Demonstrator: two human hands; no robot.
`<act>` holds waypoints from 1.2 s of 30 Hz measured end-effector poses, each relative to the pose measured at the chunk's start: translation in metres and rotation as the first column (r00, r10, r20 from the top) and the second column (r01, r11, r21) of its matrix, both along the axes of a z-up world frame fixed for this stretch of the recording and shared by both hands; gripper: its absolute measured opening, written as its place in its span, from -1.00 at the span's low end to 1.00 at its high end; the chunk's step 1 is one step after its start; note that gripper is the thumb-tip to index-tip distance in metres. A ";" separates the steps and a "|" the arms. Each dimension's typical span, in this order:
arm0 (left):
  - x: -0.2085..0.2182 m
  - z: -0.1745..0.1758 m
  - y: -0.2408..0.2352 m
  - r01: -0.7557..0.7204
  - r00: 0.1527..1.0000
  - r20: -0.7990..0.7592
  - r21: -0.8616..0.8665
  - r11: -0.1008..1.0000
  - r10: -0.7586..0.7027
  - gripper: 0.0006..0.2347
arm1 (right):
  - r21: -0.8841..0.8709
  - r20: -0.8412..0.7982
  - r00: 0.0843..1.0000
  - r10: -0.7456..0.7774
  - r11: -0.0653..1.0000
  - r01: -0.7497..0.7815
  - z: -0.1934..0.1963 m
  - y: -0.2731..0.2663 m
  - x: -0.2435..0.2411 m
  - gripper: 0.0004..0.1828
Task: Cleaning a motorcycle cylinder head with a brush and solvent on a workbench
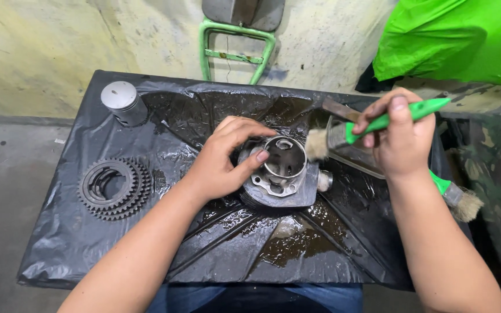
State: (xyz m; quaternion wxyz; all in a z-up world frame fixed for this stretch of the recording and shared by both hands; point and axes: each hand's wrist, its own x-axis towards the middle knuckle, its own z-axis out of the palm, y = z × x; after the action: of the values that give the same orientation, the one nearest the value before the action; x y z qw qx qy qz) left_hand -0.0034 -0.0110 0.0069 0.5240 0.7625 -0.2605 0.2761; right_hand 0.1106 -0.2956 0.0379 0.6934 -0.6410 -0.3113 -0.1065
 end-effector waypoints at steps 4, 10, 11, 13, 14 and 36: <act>0.002 -0.003 0.001 0.006 1.000 -0.009 0.004 1.000 -0.006 -0.73 | 0.066 -0.068 0.996 0.062 0.996 -0.057 -0.015 -0.012 -0.006 -0.51; 0.003 -0.007 0.001 0.010 0.999 -0.046 0.002 1.000 -0.010 -0.74 | 0.083 0.021 0.997 0.075 0.994 -0.076 -0.036 -0.018 -0.010 -0.53; 0.003 -0.007 0.001 0.013 0.999 -0.051 0.006 1.000 -0.013 -0.73 | 0.067 0.051 0.997 0.066 0.995 -0.069 -0.036 -0.018 -0.012 -0.52; 0.003 -0.004 0.003 0.018 0.998 -0.053 0.014 1.000 -0.017 -0.73 | 0.056 0.083 0.995 0.055 0.997 -0.060 -0.034 -0.016 -0.017 -0.52; 0.002 -0.003 0.003 0.025 0.998 -0.056 0.019 0.999 -0.024 -0.72 | 0.090 0.077 0.988 0.135 0.986 -0.142 -0.031 -0.015 -0.021 -0.50; -0.001 -0.001 0.000 0.089 0.993 -0.081 0.025 0.996 -0.087 -0.56 | 0.073 0.111 0.991 0.076 0.994 -0.084 -0.035 -0.015 -0.015 -0.52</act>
State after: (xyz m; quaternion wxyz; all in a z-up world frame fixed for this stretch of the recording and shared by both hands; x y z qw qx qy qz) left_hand -0.0041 -0.0111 0.0054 0.5348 0.7680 -0.2767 0.2184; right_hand 0.0952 -0.3110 0.0025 0.7036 -0.5941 -0.3693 -0.1250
